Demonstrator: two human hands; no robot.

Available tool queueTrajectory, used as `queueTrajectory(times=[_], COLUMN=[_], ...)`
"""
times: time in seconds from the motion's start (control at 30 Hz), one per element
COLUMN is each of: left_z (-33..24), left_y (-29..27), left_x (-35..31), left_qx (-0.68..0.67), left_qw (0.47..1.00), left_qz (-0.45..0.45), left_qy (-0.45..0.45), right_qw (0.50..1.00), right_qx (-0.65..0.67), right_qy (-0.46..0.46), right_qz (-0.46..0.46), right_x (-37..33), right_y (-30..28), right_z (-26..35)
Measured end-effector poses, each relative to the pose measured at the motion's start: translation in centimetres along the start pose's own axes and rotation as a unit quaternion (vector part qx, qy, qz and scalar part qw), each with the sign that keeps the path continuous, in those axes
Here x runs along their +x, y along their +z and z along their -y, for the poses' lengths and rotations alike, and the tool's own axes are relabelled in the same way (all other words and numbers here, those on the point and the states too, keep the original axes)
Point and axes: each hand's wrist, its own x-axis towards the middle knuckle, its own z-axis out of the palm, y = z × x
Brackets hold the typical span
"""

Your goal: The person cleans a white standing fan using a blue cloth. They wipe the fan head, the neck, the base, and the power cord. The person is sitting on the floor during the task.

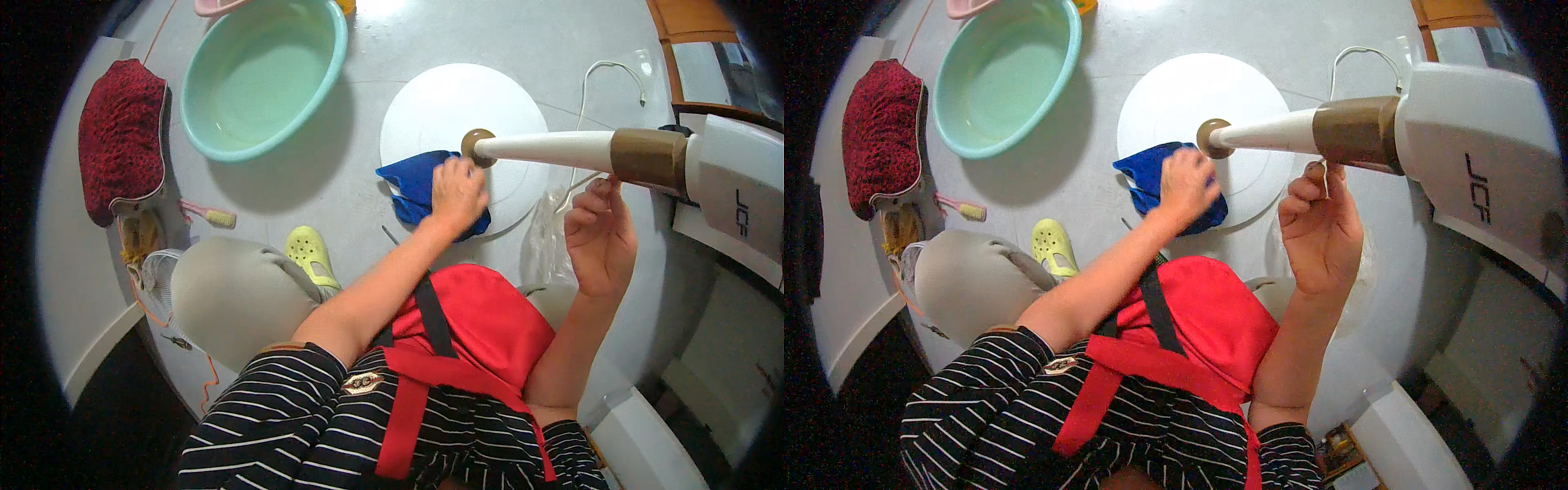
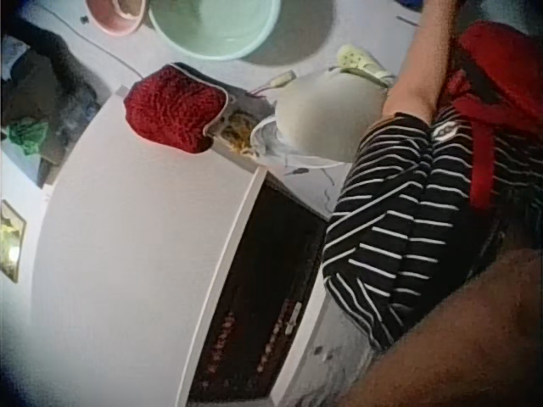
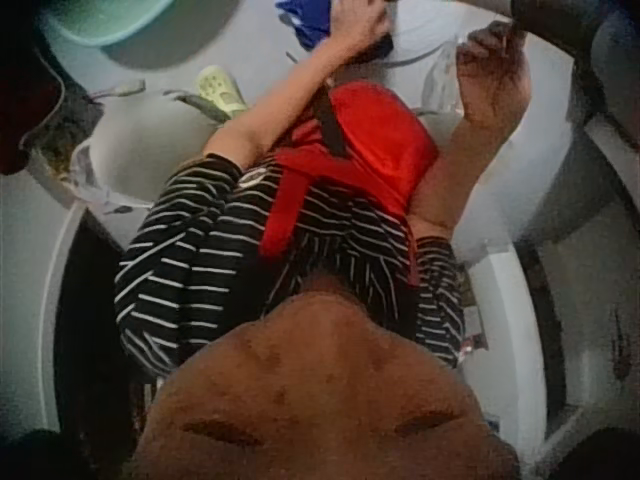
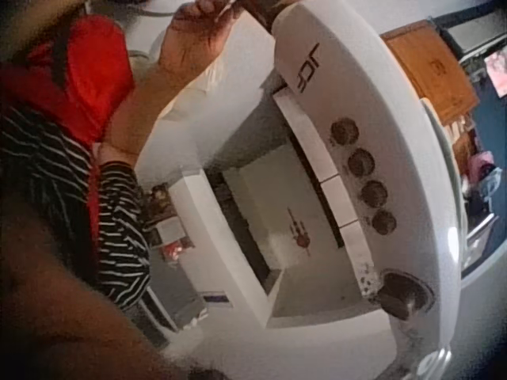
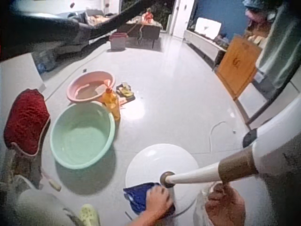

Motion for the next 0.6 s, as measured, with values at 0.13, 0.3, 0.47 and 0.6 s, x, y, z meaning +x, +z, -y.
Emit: queueTrajectory(times=[0.13,0.3,0.47,0.6], left_z=[4.6,5.5,5.9,5.1], left_y=[3.0,3.9,4.4,4.2], left_x=[4.9,6.3,6.4,6.6], left_qx=[-0.004,-0.055,-0.123,-0.085], left_qw=[0.996,0.995,0.988,0.995], left_qz=[-0.084,-0.019,-0.032,-0.029], left_qy=[0.037,0.08,0.084,0.054], right_qw=[0.999,0.997,0.997,0.995], right_qx=[-0.031,-0.047,-0.05,-0.072], right_qy=[-0.015,-0.04,-0.041,-0.053], right_qz=[-0.026,-0.053,-0.051,-0.048], right_x=[-0.6,-1.4,-1.1,-0.6], right_y=[-0.1,-0.3,-0.7,-2.1], right_z=[-0.3,0.2,0.3,0.4])
